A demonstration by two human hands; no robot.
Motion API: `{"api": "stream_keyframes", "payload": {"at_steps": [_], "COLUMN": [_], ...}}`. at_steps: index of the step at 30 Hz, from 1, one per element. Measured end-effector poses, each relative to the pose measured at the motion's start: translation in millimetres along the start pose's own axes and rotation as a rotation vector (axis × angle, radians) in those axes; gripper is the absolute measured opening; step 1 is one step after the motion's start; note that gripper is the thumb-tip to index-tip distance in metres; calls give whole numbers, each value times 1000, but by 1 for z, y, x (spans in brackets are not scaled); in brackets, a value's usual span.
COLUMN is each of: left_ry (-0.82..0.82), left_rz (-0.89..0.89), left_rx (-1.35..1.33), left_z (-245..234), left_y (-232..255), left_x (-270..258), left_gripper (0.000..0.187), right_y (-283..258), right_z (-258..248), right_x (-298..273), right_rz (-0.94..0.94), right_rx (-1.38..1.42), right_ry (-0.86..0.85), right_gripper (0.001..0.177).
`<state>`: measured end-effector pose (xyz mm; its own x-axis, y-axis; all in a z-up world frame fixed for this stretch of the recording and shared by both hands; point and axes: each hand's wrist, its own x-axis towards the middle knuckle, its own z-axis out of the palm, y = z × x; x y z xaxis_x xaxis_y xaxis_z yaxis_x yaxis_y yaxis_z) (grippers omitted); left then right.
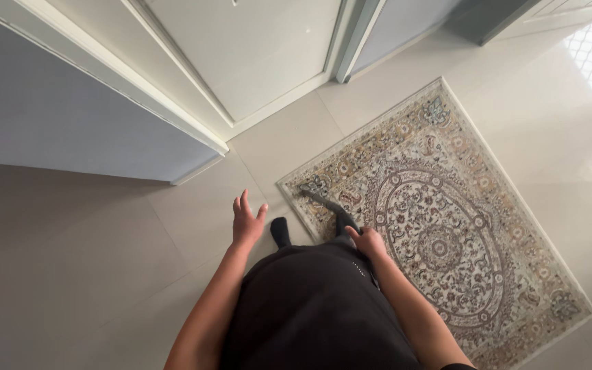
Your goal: The person vacuums a patterned area rug using a handheld vacuum cleaner with a hose attachment. They move the nozzle back and forth across the rug's surface, covering the central and edge areas systematically.
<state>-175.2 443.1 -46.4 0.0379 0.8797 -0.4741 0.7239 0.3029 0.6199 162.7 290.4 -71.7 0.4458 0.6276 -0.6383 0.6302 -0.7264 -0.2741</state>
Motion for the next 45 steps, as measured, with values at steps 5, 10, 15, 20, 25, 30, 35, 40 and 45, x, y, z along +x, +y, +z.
{"api": "stream_keyframes", "payload": {"at_steps": [5, 10, 15, 20, 25, 30, 35, 40, 45], "left_ry": [-49, -72, -164, -235, -293, -236, -226, -218, -181], "left_rz": [-35, 13, 24, 116, 165, 314, 274, 292, 393], "left_rx": [7, 49, 60, 99, 102, 101, 85, 109, 116], "left_z": [-25, -13, 7, 21, 38, 57, 69, 101, 140], "left_y": [-16, -41, -48, -37, -18, -13, -4, -5, -9], "left_x": [0, 4, -5, -2, 8, 16, 6, -25, -61], "left_gripper": [81, 82, 83, 84, 83, 85, 84, 84, 83], "right_y": [-6, -5, 6, 3, 19, 27, 36, 73, 137], "right_z": [11, 28, 33, 35, 44, 42, 43, 33, 39], "right_x": [-6, -28, -50, -86, -105, -116, -131, -140, -164], "right_rz": [118, 170, 191, 380, 356, 433, 322, 346, 329], "right_rx": [-28, 51, 116, 166, 77, 160, 176, 280, 197], "right_ry": [-92, -4, 30, -82, -108, -162, -35, -145, -73], "right_gripper": [83, 85, 86, 81, 79, 73, 70, 70, 68]}}
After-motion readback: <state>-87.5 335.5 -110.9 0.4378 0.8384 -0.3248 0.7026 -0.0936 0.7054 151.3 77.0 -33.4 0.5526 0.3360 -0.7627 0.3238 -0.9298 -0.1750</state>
